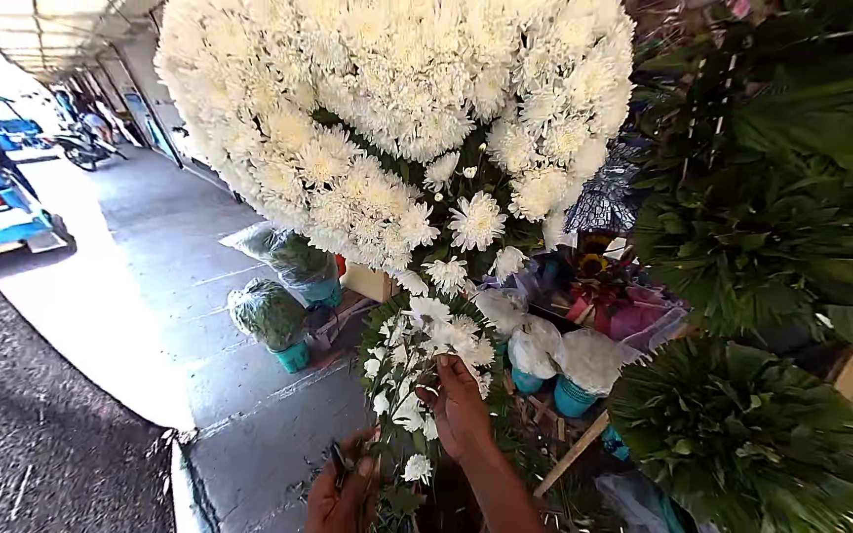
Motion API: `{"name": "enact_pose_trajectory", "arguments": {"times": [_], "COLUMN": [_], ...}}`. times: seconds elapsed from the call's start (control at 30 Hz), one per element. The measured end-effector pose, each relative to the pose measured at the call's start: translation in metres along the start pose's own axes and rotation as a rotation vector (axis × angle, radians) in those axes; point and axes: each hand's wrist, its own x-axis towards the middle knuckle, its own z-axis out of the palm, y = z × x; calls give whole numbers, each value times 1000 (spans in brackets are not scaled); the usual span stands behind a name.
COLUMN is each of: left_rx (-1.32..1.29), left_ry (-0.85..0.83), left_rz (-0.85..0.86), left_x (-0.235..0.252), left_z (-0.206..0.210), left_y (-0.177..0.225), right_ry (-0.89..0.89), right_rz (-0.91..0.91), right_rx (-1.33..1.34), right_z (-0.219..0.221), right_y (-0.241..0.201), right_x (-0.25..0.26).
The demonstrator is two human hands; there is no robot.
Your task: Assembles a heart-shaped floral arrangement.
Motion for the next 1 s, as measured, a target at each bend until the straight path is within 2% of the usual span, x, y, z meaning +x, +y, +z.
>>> {"name": "enact_pose_trajectory", "arguments": {"times": [0.1,0.2,0.3,0.43,0.47,0.57,0.63,0.77,0.87,1.0], "left_rx": [-103,-137,-164,-199,-188,-130,-30,88,27,86], "left_ry": [71,211,302,380,391,358,260,124,11,-157], "left_rz": [-95,-201,-212,-220,-217,-210,-195,-95,-90,14], "left_x": [5,13,23,36,39,45,42,34,33,34], "left_z": [-4,1,10,15,12,-1,-4,3,1,7], "left_y": [9,17,22,33,33,24,17,-3,-7,1], "right_ry": [10,-13,32,8,-29,-171,-182,-150,-123,-132], "right_rz": [-156,-425,-686,-661,-661,-876,-811,-473,-322,-164], "right_rx": [-1,-25,-145,-631,-595,-256,-107,128,150,73], "right_z": [-1,1,1,-20,-20,7,16,12,13,18], "right_y": [7,11,20,22,17,-16,-26,-16,-3,13], "right_x": [-14,-33,-55,-100,-106,-96,-82,-58,-49,-45]}}
